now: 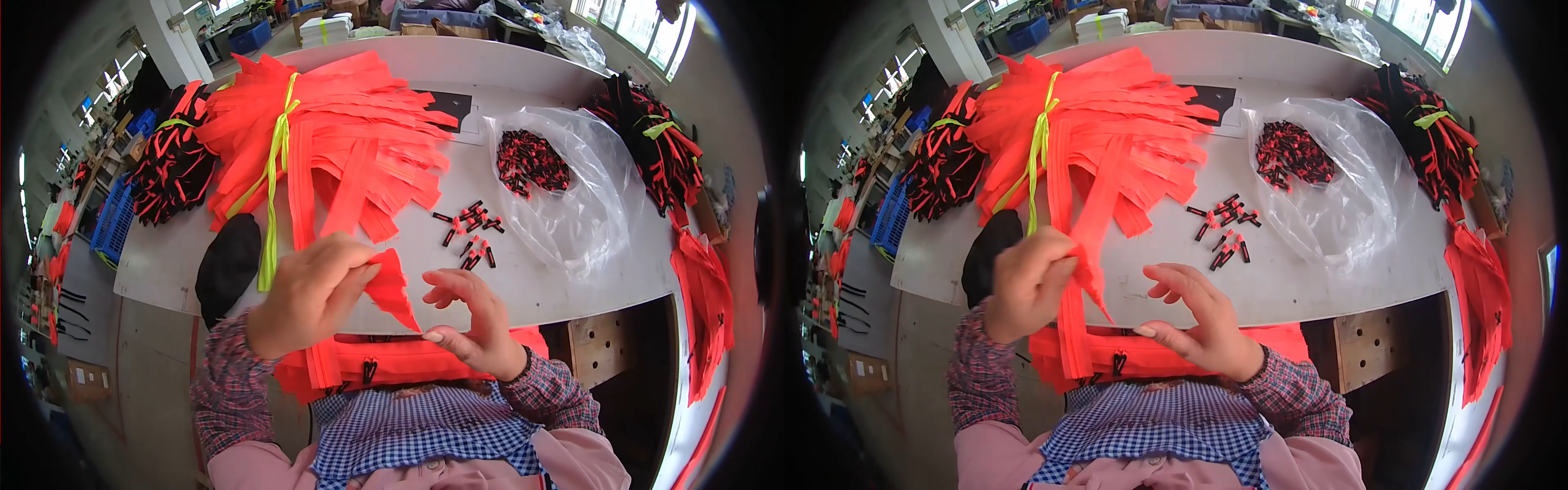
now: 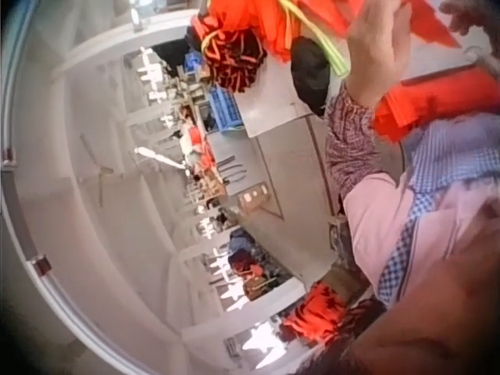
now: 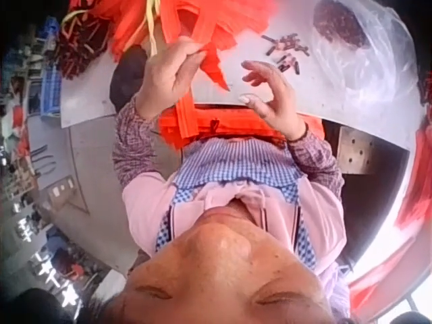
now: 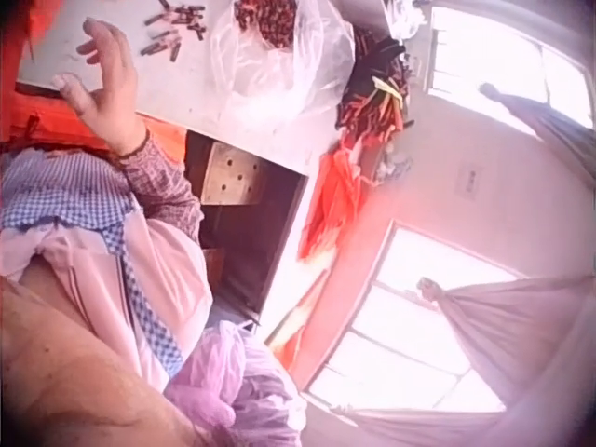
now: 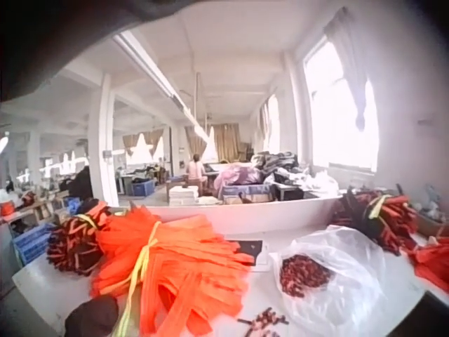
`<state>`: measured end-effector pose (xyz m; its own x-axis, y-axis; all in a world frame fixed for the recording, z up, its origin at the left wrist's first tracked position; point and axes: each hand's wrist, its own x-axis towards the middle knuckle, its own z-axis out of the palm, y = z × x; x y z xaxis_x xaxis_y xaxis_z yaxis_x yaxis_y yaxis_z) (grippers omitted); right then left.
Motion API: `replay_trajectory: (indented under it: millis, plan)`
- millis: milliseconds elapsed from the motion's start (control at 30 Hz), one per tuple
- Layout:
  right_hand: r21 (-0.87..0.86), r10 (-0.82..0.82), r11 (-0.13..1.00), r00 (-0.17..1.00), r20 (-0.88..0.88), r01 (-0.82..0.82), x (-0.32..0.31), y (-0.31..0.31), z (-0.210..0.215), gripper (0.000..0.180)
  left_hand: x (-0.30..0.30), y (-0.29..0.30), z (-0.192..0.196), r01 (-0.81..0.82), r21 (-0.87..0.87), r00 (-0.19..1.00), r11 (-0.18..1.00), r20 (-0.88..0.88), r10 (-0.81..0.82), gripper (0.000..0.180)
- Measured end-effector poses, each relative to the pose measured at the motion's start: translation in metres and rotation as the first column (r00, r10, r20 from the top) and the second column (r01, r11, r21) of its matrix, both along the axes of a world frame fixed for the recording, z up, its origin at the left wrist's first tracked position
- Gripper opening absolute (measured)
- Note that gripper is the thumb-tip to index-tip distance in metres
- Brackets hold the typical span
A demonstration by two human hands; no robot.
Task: Manually attaching plastic sliders or components to fabric zipper strips at a workbench.
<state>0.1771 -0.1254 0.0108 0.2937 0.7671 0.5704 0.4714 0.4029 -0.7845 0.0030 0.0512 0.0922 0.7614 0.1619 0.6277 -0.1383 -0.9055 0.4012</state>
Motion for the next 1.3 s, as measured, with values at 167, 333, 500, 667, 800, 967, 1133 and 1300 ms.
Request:
replay_trajectory:
  millis: [167,333,500,667,800,967,1133,1300]
  plan:
    - [-0.089,-0.026,0.996,0.998,0.057,0.031,-0.009,-0.003,0.001,0.035,0.010,-0.020,-0.065,-0.064,-0.307,0.995,0.950,-0.097,0.035,0.010]
    - [-0.134,-0.044,0.991,0.946,-0.322,0.001,-0.022,-0.003,-0.021,0.017,0.007,-0.048,-0.097,-0.087,-0.331,0.996,0.940,-0.012,0.088,0.046]
    - [-0.136,0.050,0.984,0.901,-0.431,-0.119,-0.027,-0.001,-0.028,0.014,-0.007,-0.057,-0.103,-0.009,-0.487,0.999,0.874,-0.032,-0.007,0.077]
    - [-0.218,0.134,0.952,0.932,-0.336,-0.215,-0.021,-0.003,-0.023,0.016,-0.019,-0.048,-0.094,-0.007,-0.834,0.991,0.552,-0.079,-0.107,0.026]
    - [-0.226,0.134,0.955,0.961,-0.242,-0.190,-0.021,-0.007,-0.024,0.016,-0.023,-0.054,-0.095,-0.058,-0.812,0.976,0.580,-0.168,-0.136,0.026]
    - [-0.171,0.063,0.979,0.964,-0.258,-0.110,-0.023,-0.009,-0.030,0.016,-0.019,-0.063,-0.105,-0.056,-0.803,0.992,0.593,-0.113,-0.059,0.041]
    - [-0.193,-0.057,0.978,0.798,-0.600,-0.075,-0.030,-0.003,-0.028,0.019,-0.014,-0.097,-0.112,-0.383,-0.005,0.922,0.924,-0.062,0.382,0.064]
    - [-0.097,0.052,0.994,0.997,-0.051,-0.057,-0.041,0.001,-0.027,0.021,-0.015,-0.078,-0.119,-0.369,-0.164,0.928,0.915,-0.115,0.354,0.063]
